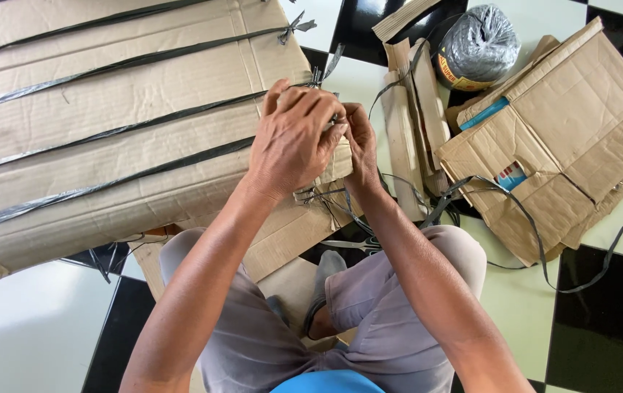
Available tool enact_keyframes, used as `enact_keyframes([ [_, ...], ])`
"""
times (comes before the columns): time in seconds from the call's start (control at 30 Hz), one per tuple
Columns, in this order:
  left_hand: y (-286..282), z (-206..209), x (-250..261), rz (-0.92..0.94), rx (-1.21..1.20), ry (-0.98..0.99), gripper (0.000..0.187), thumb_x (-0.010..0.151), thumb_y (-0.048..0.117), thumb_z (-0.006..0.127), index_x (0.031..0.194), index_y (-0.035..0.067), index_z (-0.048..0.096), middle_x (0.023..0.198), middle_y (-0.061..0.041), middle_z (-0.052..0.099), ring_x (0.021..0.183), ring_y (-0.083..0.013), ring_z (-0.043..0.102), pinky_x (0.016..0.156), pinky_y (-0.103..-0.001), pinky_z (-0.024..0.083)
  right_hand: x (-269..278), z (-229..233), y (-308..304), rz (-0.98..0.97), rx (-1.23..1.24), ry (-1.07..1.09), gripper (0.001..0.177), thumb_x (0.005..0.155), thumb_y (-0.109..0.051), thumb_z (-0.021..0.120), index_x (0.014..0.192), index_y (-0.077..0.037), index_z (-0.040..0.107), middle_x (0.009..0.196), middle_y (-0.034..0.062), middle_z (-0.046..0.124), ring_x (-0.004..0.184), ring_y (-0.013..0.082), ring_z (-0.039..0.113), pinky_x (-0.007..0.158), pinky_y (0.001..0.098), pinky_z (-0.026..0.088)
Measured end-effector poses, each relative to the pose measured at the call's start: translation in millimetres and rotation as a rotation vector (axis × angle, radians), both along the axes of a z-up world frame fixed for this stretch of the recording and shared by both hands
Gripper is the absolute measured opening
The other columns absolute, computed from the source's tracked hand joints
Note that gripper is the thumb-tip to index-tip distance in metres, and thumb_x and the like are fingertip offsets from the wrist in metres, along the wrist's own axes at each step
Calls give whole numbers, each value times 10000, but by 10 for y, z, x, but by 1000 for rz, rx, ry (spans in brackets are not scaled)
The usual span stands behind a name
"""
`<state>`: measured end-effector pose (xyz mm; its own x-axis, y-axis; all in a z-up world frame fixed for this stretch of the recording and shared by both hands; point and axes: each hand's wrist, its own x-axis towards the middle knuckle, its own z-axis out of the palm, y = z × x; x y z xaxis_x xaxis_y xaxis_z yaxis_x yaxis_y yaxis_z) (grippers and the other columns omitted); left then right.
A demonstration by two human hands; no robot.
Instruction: Bundling cardboard pieces together using plastic straps and scissors
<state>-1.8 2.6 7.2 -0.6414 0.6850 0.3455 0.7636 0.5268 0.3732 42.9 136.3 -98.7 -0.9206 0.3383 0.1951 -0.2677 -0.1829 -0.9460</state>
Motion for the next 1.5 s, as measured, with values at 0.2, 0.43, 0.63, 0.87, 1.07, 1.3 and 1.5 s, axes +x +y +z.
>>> enact_keyframes([
  [0.2,18,-79,34,1,-39,139,195,1061,315,590,1005,180,719,1066,-67,761,1184,-246,664,1116,-477,401,66,10,-10,-59,154,-37,337,1063,-368,580,1090,-37,642,987,124,653,991,182,577,960,447,498],
  [0.43,98,-259,-23,-9,-110,248,250,1047,379,566,915,208,693,986,-41,742,1167,-215,630,1116,-479,395,99,-319,196,-125,134,-186,282,1055,-335,610,1126,-67,664,941,77,655,817,158,635,694,318,548],
  [0.63,90,-227,88,-6,-89,317,314,1033,424,650,973,121,704,1066,-21,686,1127,-233,572,1141,-489,302,306,-353,407,-109,126,-425,253,1013,-271,609,1139,-51,619,876,47,631,704,101,572,500,206,435],
  [0.87,106,-578,267,31,-162,389,427,1105,508,523,1251,145,692,1352,-61,616,1432,-266,435,1297,-572,8,557,-768,567,-119,207,-562,204,1011,-183,619,1145,-29,618,997,79,626,793,153,649,653,268,576],
  [1.07,79,-895,669,-121,-26,298,426,1065,349,571,1458,187,589,1574,-127,483,1536,-297,281,1271,-551,68,849,-1472,646,-122,480,-493,321,1046,-308,592,1221,-44,643,1004,183,683,989,431,644,770,527,437],
  [1.3,-163,-1337,1049,-247,439,243,113,960,185,690,1023,168,782,1014,1,764,1036,-220,741,924,-372,627,895,-1571,708,-222,368,-798,233,936,-392,700,1051,-197,752,689,-3,696,689,159,682,627,326,537],
  [1.5,-382,-2490,1121,86,-79,-638,281,1064,395,534,1233,225,681,1116,-16,701,1130,-254,683,967,-442,565,1158,-2113,1063,-255,603,-858,215,952,-330,693,1093,-180,755,804,76,719,849,310,719,694,464,572],
])
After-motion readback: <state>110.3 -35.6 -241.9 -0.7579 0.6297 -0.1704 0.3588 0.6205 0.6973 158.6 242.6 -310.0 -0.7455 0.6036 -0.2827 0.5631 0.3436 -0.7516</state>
